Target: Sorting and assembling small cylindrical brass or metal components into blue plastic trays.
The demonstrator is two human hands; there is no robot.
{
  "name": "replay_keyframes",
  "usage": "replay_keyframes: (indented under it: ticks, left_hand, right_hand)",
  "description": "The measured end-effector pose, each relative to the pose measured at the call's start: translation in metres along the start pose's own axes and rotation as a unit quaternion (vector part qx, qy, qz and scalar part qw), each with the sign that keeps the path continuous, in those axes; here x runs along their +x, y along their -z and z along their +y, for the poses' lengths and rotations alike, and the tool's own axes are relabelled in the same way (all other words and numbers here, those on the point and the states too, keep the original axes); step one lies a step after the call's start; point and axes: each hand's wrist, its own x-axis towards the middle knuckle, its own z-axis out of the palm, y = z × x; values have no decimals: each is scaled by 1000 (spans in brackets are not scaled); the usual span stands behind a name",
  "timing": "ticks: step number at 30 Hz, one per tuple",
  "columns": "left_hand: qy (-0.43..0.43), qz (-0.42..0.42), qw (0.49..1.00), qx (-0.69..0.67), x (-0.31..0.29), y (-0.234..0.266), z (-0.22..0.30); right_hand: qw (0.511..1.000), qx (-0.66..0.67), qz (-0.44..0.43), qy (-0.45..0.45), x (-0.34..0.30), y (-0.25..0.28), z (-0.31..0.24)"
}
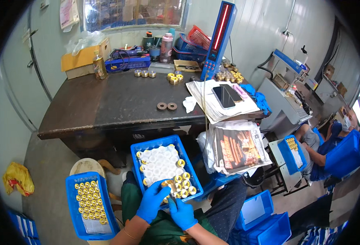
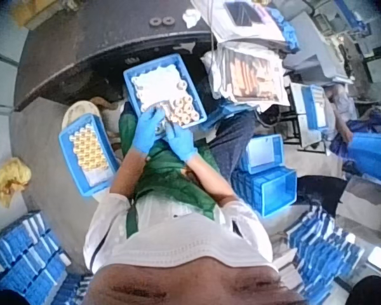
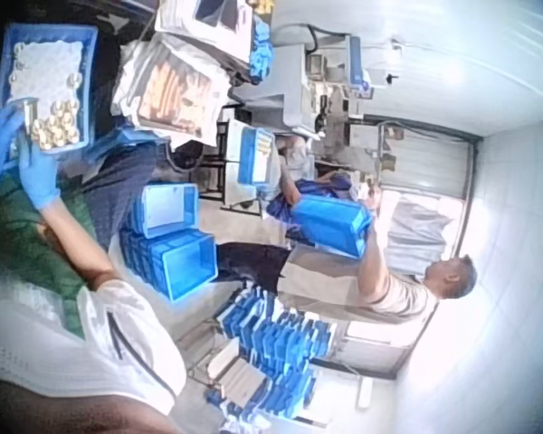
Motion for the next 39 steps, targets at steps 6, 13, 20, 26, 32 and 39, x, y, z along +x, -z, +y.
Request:
replay_keyframes:
  ticks: [6,13,20,26,32,39]
  left_hand:
    - [-27,-33,999,-30,-6,-14,-2]
    - [-224,1,913,341,-31,-44,19]
    - [-173,-63,983,25,-32,-45,-1]
    - [-218,-16,968,124,-34,-29,9]
    - [-264,142,939,171,-31,87,10]
    - [89,359,691,621,-121,285,3]
  right_hand:
    - [993,112,9,25,4,6,-18]
    - [976,213,36,-28,6,24,-31]
    - [968,243,40,48,-3,21,-22]
    - [985,172,-4,26,-8,1,-13]
    - [980,30,-170,95,-22,-25,-6]
    - [974,130,-166,-84,-14,-17,21]
